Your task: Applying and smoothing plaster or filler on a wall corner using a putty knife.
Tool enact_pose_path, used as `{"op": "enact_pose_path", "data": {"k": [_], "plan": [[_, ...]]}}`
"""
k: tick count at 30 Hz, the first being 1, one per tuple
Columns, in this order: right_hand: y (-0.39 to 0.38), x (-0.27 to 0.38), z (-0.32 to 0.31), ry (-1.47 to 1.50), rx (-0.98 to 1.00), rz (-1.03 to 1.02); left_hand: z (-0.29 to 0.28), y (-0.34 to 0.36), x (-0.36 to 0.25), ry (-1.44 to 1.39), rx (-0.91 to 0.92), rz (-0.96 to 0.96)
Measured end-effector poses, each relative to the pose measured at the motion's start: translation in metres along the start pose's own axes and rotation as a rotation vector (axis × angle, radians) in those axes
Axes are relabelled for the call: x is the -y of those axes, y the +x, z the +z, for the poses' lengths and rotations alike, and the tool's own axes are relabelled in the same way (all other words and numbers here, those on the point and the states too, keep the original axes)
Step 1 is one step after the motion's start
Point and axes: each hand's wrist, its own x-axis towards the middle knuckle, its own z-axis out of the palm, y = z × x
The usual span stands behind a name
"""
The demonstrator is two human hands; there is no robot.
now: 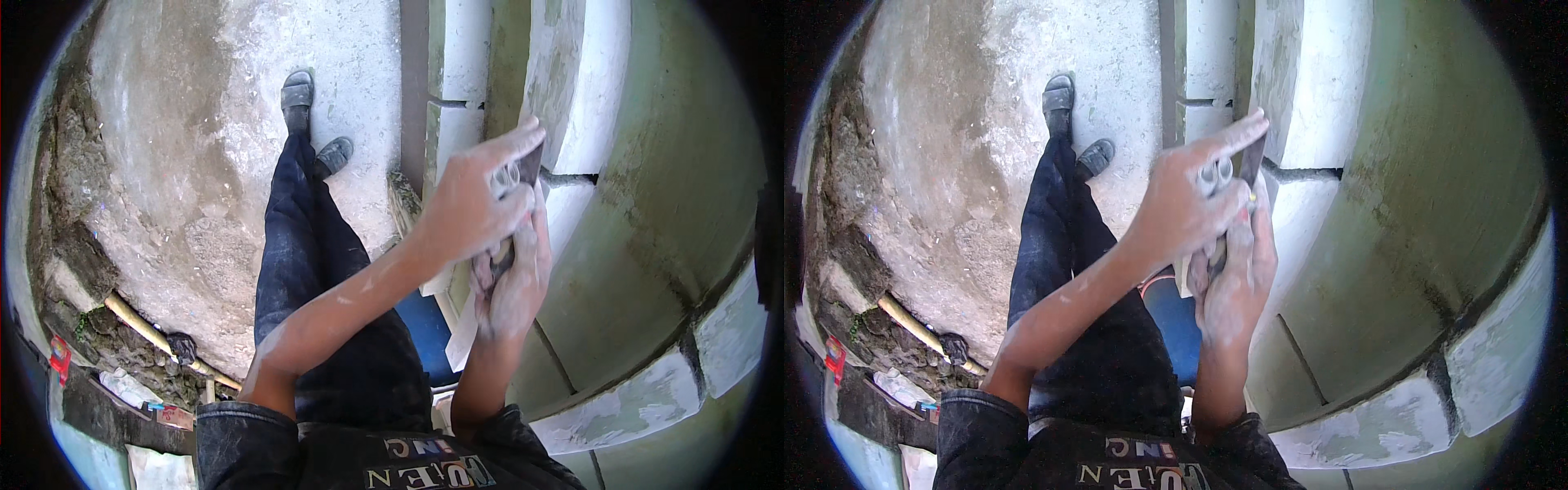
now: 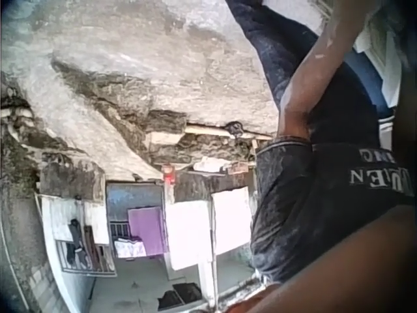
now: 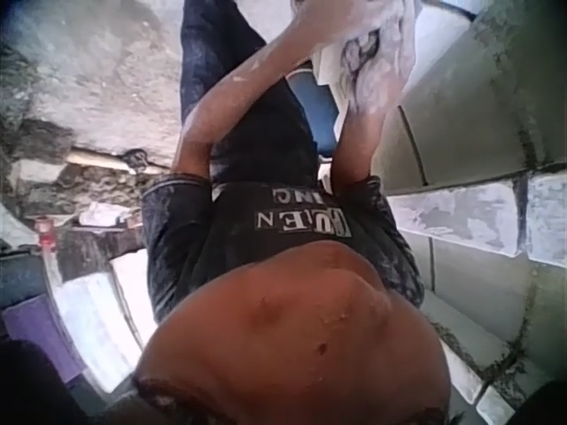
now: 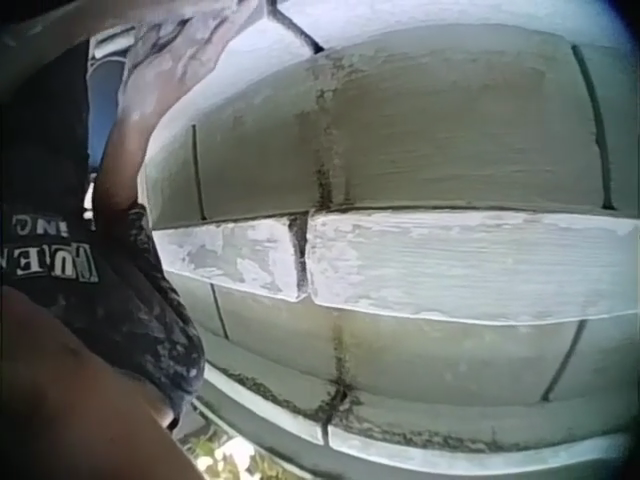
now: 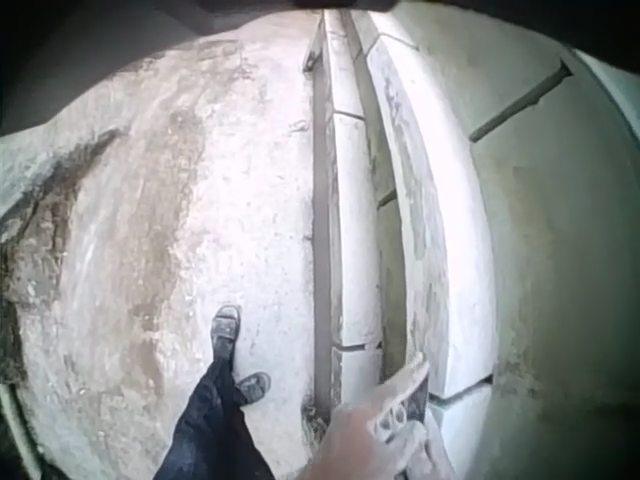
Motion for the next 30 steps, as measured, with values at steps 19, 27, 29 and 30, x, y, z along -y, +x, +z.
{"op": "enact_pose_path", "data": {"k": [19, 27, 29, 30], "plan": [[0.029, 0.023, 0.034, 0.090, -0.004, -0.003, -0.021, 0.050, -0.018, -0.111, 0.110, -0.161], [0.036, 0.037, 0.048, 0.169, -0.031, 0.024, -0.018, 0.060, -0.019, -0.182, 0.057, -0.080], [0.030, 0.035, 0.051, 0.145, -0.092, 0.042, -0.022, 0.061, -0.018, -0.105, 0.080, -0.027], [0.025, 0.034, 0.051, 0.121, -0.148, 0.060, -0.024, 0.062, -0.017, -0.067, 0.091, -0.001]]}}
